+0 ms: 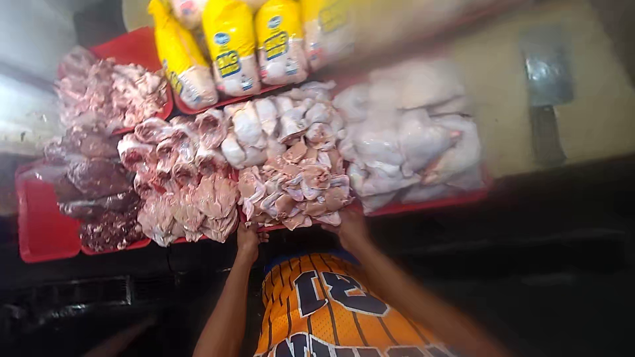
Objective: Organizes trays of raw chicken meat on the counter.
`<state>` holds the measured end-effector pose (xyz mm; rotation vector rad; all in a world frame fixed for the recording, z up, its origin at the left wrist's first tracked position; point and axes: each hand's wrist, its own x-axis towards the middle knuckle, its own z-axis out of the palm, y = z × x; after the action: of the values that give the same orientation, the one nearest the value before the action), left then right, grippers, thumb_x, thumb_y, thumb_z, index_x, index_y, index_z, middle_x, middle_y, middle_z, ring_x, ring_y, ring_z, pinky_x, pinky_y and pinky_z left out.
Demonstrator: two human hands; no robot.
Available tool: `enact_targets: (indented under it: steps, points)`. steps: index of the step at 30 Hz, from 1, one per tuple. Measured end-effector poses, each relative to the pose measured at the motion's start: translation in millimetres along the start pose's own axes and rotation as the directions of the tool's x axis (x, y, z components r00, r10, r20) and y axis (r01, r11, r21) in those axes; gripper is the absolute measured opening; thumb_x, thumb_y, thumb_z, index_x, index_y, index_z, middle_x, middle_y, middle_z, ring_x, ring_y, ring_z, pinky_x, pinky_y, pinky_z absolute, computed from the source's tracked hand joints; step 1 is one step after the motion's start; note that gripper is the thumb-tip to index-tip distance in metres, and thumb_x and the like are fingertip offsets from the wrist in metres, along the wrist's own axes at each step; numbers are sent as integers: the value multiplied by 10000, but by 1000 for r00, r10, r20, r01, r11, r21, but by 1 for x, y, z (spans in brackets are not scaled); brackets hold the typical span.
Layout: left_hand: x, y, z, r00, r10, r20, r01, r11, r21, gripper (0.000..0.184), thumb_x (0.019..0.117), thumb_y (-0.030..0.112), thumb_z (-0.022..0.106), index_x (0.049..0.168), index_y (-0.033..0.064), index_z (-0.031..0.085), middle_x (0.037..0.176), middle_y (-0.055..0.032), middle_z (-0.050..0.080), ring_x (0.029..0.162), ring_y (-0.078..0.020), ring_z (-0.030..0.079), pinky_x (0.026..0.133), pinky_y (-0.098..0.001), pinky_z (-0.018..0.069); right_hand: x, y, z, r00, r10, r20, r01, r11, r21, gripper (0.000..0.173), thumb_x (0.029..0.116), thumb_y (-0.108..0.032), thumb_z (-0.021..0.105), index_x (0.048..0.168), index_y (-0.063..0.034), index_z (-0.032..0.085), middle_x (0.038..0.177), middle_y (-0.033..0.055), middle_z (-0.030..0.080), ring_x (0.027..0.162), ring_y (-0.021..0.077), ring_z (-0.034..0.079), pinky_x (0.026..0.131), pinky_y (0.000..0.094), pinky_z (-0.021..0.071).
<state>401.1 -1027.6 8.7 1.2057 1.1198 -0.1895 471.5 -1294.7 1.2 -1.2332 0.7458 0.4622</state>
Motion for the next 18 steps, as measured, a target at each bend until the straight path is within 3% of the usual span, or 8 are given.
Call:
enact_targets:
  steps: [7,9,12,15,18]
  points:
    - [6,-1,-25,991,7,132,1,998,-59,347,1102,155,439,1401,1,356,931,-200,704,619,-260,702,545,-372,609,-10,11,-2,990,-135,28,138,962,-234,369,1138,-260,368,1237,26,579,924,181,734,729,295,752,641,452,658]
    - [4,-4,-35,987,14,162,-5,998,-56,394,1108,194,431,1446,0,373,986,-202,708,667,-272,709,581,-399,617,-21,14,8,994,-105,-40,98,984,-147,358,1132,-225,371,1339,25,523,1048,197,705,820,293,743,697,457,653]
    - [4,-4,-31,984,-20,178,34,997,-75,431,1131,328,355,1412,12,441,980,-207,707,697,-306,707,604,-456,615,-22,14,9,989,-21,-147,30,998,63,403,1122,-223,416,1473,-27,448,1229,219,648,971,318,716,781,484,635]
    - [6,-1,-28,989,-49,137,65,991,-121,503,1128,433,299,1358,27,489,936,-208,703,675,-321,700,590,-480,606,-7,12,5,994,40,-100,-21,983,182,361,1100,-230,484,1389,-16,511,1189,206,673,992,311,714,813,479,628]
    - [3,-2,-19,995,-79,65,88,985,-149,590,1114,518,271,1195,12,564,842,-208,701,641,-338,694,568,-499,600,6,8,-2,996,92,4,-89,953,289,269,1063,-156,515,1264,12,577,1086,185,705,950,284,715,809,464,616]
